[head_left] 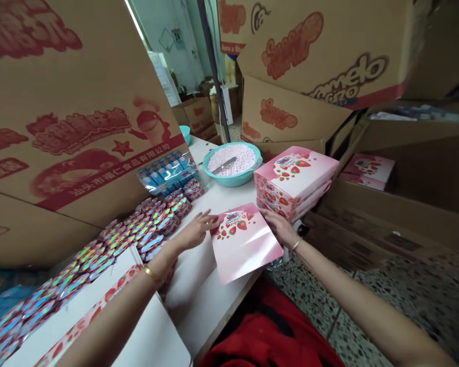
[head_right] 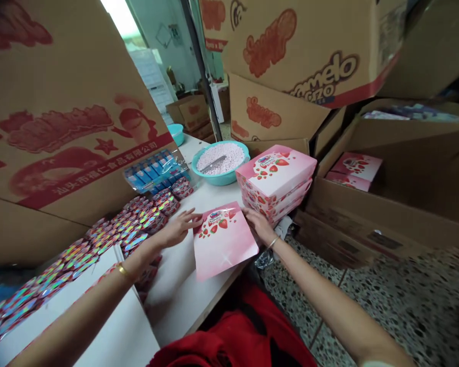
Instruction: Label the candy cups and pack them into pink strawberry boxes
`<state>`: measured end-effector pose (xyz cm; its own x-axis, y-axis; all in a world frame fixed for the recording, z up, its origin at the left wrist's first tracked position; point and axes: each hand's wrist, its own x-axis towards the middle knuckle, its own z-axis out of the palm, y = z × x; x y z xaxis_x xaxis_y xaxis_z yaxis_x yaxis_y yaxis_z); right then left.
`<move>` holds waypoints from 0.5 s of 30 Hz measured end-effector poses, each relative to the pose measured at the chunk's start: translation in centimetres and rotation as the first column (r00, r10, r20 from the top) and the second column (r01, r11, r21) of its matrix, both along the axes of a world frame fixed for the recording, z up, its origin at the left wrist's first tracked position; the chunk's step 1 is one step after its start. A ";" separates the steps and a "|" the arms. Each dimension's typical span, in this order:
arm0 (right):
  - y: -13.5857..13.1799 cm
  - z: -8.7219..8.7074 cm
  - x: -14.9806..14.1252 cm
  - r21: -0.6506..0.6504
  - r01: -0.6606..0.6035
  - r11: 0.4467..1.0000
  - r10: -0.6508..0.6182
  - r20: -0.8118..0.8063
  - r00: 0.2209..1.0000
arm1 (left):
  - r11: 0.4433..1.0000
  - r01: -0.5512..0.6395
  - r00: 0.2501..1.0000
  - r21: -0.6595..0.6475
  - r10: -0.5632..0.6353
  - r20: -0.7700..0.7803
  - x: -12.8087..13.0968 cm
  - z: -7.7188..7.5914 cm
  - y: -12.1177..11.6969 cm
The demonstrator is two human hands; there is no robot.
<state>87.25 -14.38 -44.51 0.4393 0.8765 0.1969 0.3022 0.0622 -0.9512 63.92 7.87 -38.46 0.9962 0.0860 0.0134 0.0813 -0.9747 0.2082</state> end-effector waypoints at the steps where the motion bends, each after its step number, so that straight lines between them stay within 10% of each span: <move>1: -0.3 0.4 0.1 -0.002 0.020 1.000 -0.020 -0.027 0.999 | 1.000 0.013 1.000 -0.004 -0.013 -0.011 0.6 0.2 -0.5; 4: -1.7 1.4 -0.4 -0.038 -0.039 0.999 0.046 0.200 0.979 | 1.000 -0.031 0.999 0.001 0.031 -0.015 1.9 -0.2 -2.8; 10: -2.4 1.1 -2.1 -0.224 -0.124 0.967 0.254 0.771 0.584 | 0.973 -0.126 0.992 0.194 0.129 0.000 2.0 -2.2 -7.8; 15: -2.0 0.1 -1.9 -0.095 -0.116 0.989 0.145 0.799 0.584 | 0.933 -0.205 0.978 0.295 0.204 0.033 3.2 -3.1 -11.5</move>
<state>85.32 -16.33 -44.44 -0.0029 0.9231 0.3844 0.9335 0.1404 -0.3300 67.16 -3.59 -41.58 0.9575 0.2794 0.0715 0.2850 -0.9546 -0.0864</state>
